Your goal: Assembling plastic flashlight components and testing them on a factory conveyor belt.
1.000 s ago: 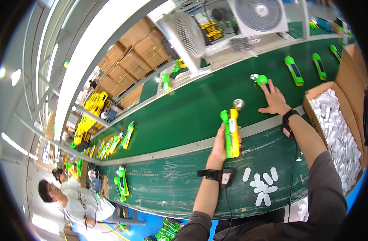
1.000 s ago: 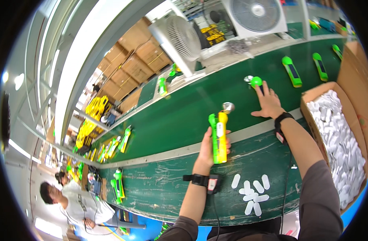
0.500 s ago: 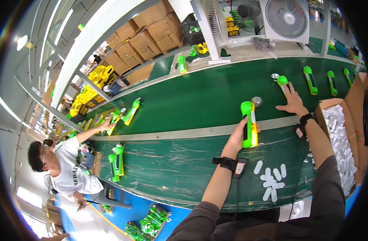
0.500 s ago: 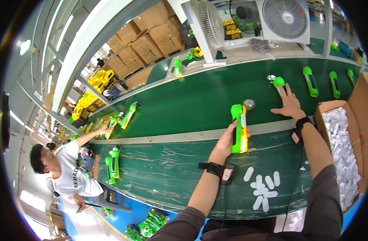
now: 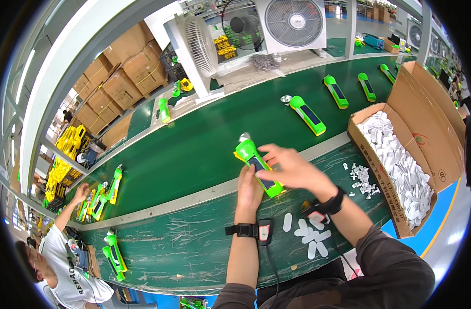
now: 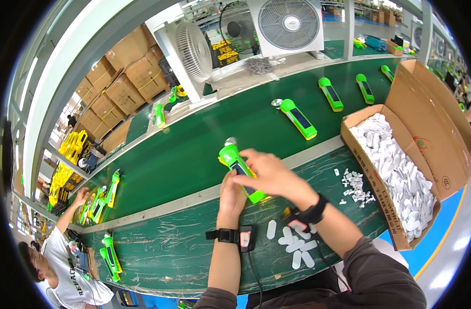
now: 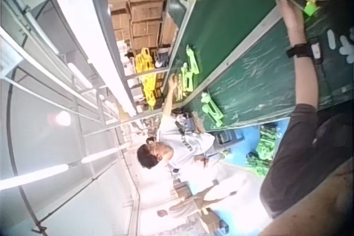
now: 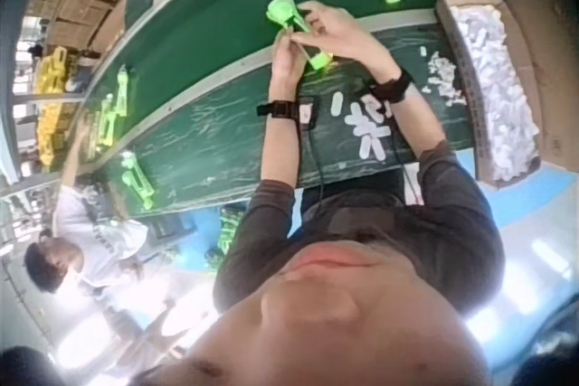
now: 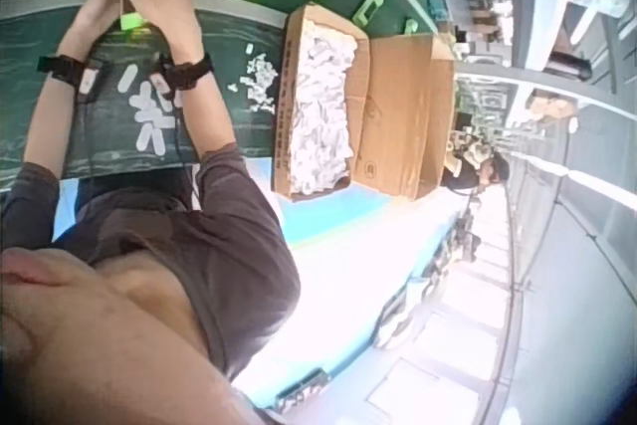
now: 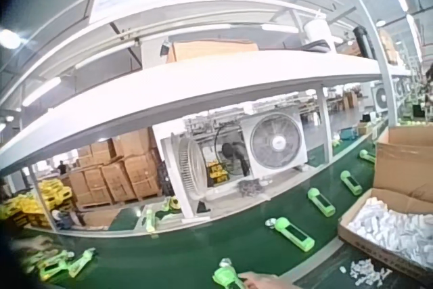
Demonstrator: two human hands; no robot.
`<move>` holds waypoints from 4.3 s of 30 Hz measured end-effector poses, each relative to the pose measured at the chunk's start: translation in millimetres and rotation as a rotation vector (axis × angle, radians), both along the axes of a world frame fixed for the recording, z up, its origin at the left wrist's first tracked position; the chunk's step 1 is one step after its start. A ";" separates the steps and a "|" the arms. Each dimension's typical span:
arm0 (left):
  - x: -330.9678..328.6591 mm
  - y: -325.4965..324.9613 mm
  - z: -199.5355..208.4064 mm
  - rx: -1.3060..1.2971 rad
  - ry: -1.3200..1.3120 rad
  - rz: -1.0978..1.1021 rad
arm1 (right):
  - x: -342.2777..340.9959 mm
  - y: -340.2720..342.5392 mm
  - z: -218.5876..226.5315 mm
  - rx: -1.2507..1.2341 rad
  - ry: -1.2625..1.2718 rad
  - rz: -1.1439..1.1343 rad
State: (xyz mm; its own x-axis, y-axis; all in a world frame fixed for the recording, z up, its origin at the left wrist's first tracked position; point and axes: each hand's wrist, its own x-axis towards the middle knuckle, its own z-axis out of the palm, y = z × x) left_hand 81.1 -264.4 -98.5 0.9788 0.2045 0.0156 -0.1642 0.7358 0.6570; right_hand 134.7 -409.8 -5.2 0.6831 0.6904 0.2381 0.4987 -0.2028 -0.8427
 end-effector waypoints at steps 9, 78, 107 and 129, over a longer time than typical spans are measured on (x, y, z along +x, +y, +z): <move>-3.9 -7.1 11.4 0.022 -0.047 -0.027 | -9.3 15.0 -24.6 -0.122 -0.270 -0.227; -24.6 -7.9 24.2 0.104 -0.072 -0.390 | 39.3 -19.7 -12.6 0.536 0.691 -0.021; -6.9 0.4 4.1 -0.142 -0.109 -0.019 | 19.3 -1.6 -28.1 -0.145 0.154 0.109; -4.4 -2.7 1.4 -0.038 -0.107 0.069 | 31.1 -16.2 -22.3 -0.039 0.383 0.071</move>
